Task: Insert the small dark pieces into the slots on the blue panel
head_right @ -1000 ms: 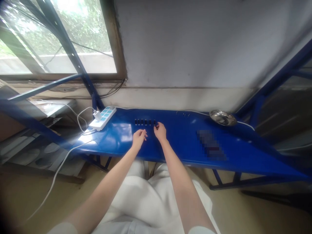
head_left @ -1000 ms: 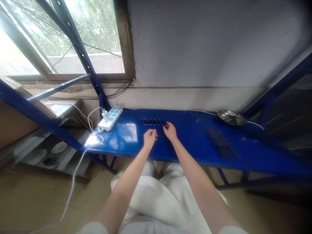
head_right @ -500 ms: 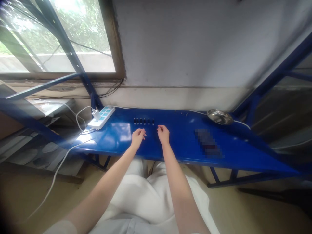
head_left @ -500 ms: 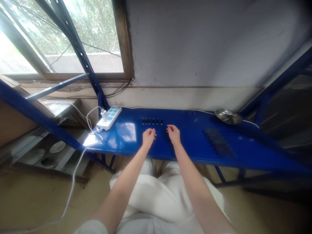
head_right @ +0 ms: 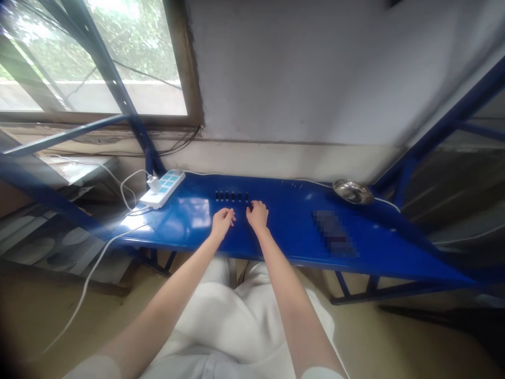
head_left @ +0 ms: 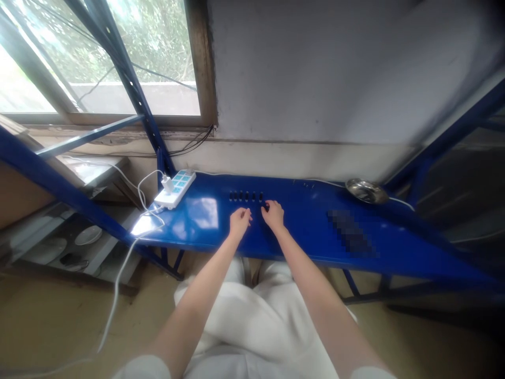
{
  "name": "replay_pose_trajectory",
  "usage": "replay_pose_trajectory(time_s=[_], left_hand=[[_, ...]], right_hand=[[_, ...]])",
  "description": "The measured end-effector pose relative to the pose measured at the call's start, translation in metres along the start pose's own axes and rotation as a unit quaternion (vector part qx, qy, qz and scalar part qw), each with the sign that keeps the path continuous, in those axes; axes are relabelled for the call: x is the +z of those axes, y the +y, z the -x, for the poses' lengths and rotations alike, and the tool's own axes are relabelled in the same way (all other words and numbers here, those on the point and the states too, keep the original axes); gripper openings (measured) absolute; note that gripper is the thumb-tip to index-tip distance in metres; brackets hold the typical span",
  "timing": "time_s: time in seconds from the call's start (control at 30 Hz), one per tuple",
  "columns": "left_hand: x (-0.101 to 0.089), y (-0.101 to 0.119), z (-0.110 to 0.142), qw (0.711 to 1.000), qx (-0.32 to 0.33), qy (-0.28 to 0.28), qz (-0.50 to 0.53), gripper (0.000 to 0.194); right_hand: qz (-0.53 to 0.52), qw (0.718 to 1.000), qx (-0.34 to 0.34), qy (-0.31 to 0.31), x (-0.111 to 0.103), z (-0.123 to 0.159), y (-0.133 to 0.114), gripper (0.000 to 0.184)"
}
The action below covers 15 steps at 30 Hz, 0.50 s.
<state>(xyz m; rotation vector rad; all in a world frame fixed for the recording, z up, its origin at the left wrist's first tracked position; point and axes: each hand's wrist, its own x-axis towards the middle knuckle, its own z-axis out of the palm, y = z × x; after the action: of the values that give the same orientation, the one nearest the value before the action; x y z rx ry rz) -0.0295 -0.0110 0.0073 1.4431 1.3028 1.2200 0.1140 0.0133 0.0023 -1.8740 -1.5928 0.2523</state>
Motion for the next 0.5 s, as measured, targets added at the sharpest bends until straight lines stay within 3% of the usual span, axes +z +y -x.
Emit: replay_pose_trajectory(time_s=[0.33, 0.5], left_hand=[[0.001, 0.001, 0.000, 0.999, -0.019, 0.004, 0.025, 0.029], [0.001, 0.000, -0.001, 1.000, -0.015, 0.000, 0.024, 0.028]], right_hand=[[0.048, 0.994, 0.094, -0.026, 0.010, -0.028, -0.012, 0.027], [0.048, 0.993, 0.110, -0.021, 0.014, -0.030, -0.015, 0.024]])
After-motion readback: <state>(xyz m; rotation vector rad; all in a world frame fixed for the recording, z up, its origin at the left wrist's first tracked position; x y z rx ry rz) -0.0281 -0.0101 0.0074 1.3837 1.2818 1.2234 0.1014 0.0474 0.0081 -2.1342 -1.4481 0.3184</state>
